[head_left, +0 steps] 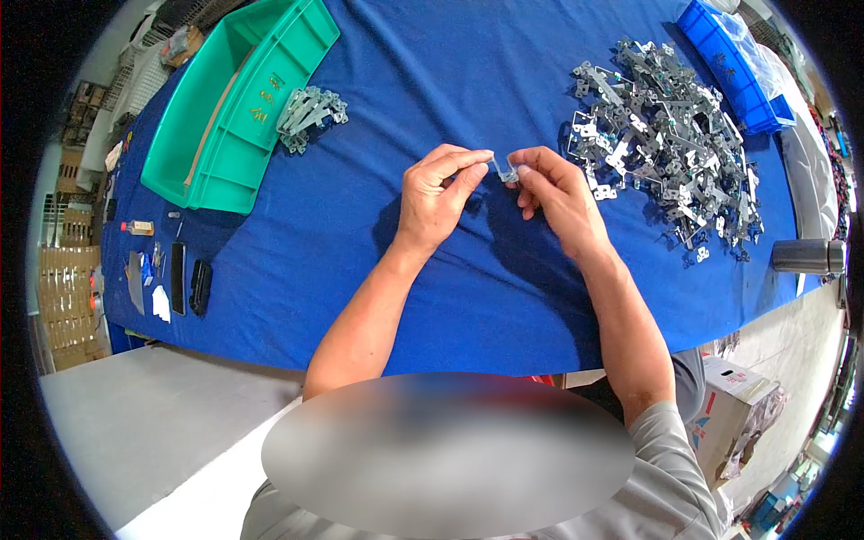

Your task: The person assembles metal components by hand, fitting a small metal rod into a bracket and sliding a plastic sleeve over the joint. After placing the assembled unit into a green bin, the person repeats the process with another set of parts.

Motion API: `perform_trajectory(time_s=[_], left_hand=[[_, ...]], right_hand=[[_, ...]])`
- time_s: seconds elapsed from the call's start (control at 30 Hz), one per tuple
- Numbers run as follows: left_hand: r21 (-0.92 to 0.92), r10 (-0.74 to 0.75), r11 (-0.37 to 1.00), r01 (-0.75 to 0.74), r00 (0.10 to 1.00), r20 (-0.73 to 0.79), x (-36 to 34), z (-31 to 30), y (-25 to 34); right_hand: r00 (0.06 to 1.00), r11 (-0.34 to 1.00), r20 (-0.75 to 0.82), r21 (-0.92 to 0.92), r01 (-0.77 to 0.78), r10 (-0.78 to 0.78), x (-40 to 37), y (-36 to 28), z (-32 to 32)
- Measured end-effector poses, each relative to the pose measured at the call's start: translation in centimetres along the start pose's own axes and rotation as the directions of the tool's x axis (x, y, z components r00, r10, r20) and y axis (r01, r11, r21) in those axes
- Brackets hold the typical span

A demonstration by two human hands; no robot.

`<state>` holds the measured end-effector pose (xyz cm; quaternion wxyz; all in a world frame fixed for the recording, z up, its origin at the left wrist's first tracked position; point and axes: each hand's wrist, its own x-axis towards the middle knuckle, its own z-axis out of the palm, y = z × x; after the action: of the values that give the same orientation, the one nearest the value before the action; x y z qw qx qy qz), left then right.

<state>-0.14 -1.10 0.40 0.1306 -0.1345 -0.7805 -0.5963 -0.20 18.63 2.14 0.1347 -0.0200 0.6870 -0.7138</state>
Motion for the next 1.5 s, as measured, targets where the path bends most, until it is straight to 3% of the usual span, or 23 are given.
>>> perform_trajectory(time_s=[0.1,0.3,0.33,0.4,0.5,0.53,0.67,1.17,1.37,1.47,1.5], left_hand=[[0.0,0.028,1.0,-0.028,0.999,0.03,-0.1,0.1,0.1],[0.008,0.081,0.997,-0.083,0.992,0.099,-0.1,0.2,0.2],[0.01,0.076,0.997,-0.078,0.991,0.108,-0.1,0.2,0.2],[0.001,-0.001,1.0,0.001,0.993,0.115,-0.2,0.1,0.3],[-0.099,-0.214,0.971,0.218,0.976,0.042,-0.3,0.3,0.0],[-0.152,-0.301,0.942,0.299,0.954,0.01,-0.3,0.4,-0.2],[-0.301,-0.328,0.899,0.318,0.944,0.018,0.0,0.0,-0.6],[-0.343,-0.322,0.883,0.32,0.945,0.053,-0.2,0.0,-0.7],[-0.225,-0.295,0.929,0.295,0.955,0.037,-0.3,-0.1,-0.1],[-0.124,-0.11,0.986,0.114,0.993,0.039,-0.1,-0.1,-0.1],[-0.113,-0.085,0.99,0.088,0.996,0.031,-0.1,0.0,-0.1]], right_hand=[[0.998,0.992,0.042,0.117,-0.056,0.051,0.1,-0.3,-0.4],[0.998,0.998,0.042,-0.038,-0.041,0.043,0.2,0.3,-0.8],[1.0,1.0,-0.002,0.008,0.013,-0.013,0.3,0.4,-0.7],[0.988,0.987,-0.097,0.093,0.127,-0.118,0.3,0.7,-0.4],[0.993,0.998,-0.102,0.026,0.058,-0.055,0.2,-0.2,-0.8],[0.992,0.995,-0.098,-0.073,0.067,-0.074,0.1,-0.2,-0.7],[0.991,0.96,-0.001,-0.248,0.13,-0.134,-0.1,0.7,0.0],[0.983,0.939,-0.016,-0.301,0.169,-0.182,0.1,1.2,-0.1],[0.966,0.872,-0.023,-0.437,0.222,-0.257,0.1,1.5,-0.2],[0.982,0.901,-0.008,-0.398,0.172,-0.19,0.0,1.1,-0.2],[0.989,0.942,-0.008,-0.306,0.139,-0.149,0.1,1.1,-0.3]])
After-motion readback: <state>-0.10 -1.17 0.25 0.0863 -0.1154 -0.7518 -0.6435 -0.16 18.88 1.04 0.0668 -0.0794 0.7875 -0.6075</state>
